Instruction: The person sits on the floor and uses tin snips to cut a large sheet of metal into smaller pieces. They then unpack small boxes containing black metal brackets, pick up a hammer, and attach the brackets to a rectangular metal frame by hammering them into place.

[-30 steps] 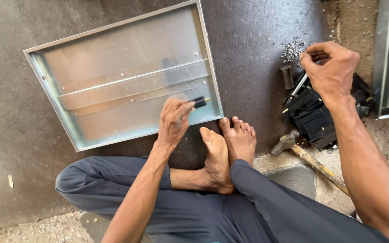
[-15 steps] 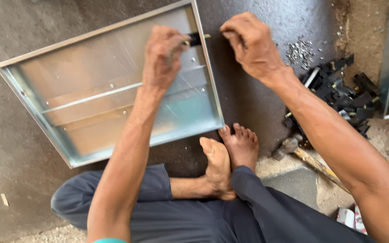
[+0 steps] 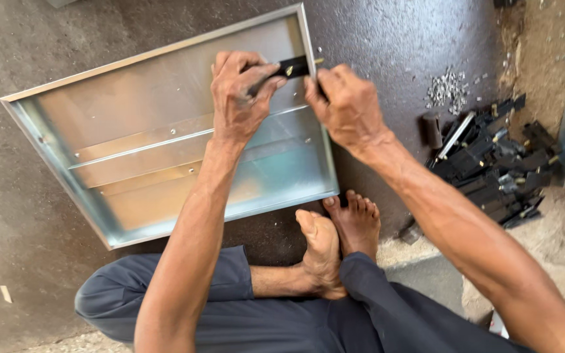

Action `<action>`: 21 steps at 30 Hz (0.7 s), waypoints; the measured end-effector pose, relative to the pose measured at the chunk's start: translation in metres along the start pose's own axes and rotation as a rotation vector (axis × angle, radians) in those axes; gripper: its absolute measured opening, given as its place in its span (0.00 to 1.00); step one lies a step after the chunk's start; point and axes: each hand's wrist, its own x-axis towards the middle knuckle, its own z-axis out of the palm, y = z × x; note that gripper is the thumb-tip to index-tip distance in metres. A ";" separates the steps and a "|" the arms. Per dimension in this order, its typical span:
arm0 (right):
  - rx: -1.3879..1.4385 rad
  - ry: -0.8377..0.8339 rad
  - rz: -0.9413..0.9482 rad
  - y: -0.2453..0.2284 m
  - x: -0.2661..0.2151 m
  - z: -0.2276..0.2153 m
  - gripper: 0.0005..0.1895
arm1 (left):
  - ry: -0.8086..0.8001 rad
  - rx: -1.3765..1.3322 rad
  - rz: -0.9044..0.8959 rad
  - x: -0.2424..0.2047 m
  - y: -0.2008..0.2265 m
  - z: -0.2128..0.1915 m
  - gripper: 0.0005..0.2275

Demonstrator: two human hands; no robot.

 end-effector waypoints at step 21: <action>-0.240 -0.353 0.609 -0.005 -0.326 -0.158 0.20 | 0.097 -0.108 0.389 0.008 -0.011 0.047 0.11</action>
